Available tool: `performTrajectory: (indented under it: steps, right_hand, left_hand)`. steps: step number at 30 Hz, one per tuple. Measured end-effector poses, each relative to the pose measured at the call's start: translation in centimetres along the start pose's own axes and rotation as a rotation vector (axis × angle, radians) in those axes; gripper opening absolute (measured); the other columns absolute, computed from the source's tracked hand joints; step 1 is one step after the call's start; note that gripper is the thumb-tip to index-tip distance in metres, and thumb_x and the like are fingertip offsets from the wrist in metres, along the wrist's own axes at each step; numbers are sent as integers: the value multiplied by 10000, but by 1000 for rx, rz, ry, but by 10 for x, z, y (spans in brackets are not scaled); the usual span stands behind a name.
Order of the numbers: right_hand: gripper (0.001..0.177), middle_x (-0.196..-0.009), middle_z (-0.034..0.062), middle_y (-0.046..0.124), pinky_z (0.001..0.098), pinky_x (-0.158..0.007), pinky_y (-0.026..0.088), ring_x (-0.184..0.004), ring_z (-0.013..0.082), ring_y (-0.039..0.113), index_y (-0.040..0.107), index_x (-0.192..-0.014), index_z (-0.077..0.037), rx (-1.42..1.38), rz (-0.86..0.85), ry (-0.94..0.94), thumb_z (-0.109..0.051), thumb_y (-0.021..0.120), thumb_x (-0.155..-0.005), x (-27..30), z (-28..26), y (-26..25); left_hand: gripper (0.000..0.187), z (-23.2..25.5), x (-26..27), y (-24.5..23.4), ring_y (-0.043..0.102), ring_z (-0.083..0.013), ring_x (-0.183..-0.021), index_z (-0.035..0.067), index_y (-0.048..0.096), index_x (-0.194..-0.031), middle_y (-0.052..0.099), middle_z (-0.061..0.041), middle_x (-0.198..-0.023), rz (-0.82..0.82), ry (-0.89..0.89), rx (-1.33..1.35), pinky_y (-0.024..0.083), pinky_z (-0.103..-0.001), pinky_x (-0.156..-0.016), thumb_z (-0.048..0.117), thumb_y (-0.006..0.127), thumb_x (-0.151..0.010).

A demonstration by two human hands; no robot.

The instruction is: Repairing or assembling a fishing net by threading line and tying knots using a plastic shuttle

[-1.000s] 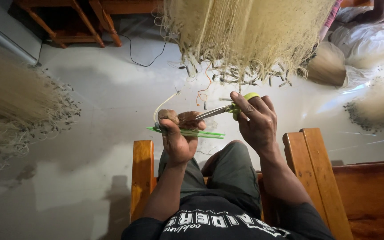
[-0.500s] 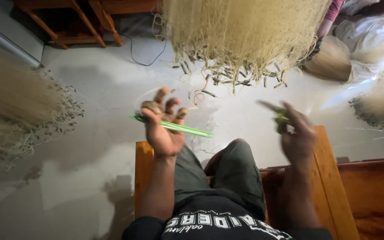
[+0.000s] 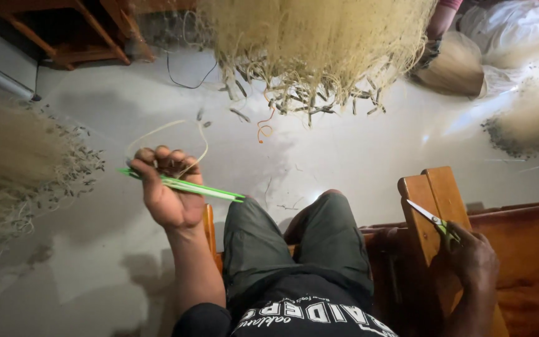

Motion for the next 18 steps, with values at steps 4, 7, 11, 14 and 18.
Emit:
performTrajectory:
  steps: [4, 7, 11, 14, 18]
  right_hand:
    - [449, -1315, 183, 634, 542, -839, 539, -1055, 424, 666, 610, -1410, -379, -88, -71, 14, -433, 563, -967, 9, -15, -16]
    - [441, -1376, 197, 579, 556, -852, 538, -1084, 452, 656, 566, -1413, -432, -58, -135, 64, -456, 526, -975, 10, -23, -22]
    - [377, -1196, 221, 679, 464, -893, 503, -1028, 364, 653, 673, -1368, -117, -288, 434, -276, -161, 553, -1013, 2, -66, -25]
    - [325, -1095, 163, 705, 393, -920, 519, -970, 291, 679, 699, -1282, -7, -721, 581, -619, 23, 595, -976, 28, -161, -48]
    - [222, -986, 190, 675, 471, -843, 542, -930, 367, 680, 691, -1079, -7, -1316, 301, -1030, 47, 654, -867, 91, -288, -67]
  left_hand:
    - [190, 9, 1, -5, 689, -187, -908, 166, 672, -1032, 718, -8, -1024, 124, -8, -73, 564, -297, -792, 346, 614, -1016]
    - [179, 7, 5, -8, 689, -172, -903, 179, 667, -1013, 709, 10, -990, 186, -29, -121, 534, -280, -739, 355, 658, -978]
    - [194, -20, 10, -9, 583, -121, -761, 211, 636, -933, 640, 31, -843, 267, -82, -228, 428, -248, -615, 393, 699, -916]
    - [179, -65, 12, -13, 564, -79, -705, 235, 566, -906, 587, 71, -796, 297, -47, -226, 418, -211, -599, 370, 683, -923]
    - [245, -113, 28, 10, 599, -55, -694, 238, 460, -1050, 553, 40, -839, 349, 56, -479, 470, -141, -580, 408, 620, -975]
Point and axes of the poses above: each hand's wrist, its own x-axis away from the middle knuckle, its own y-axis out of the palm, z = x × y, the point moved 2 cm from there along -x, towards the middle knuckle
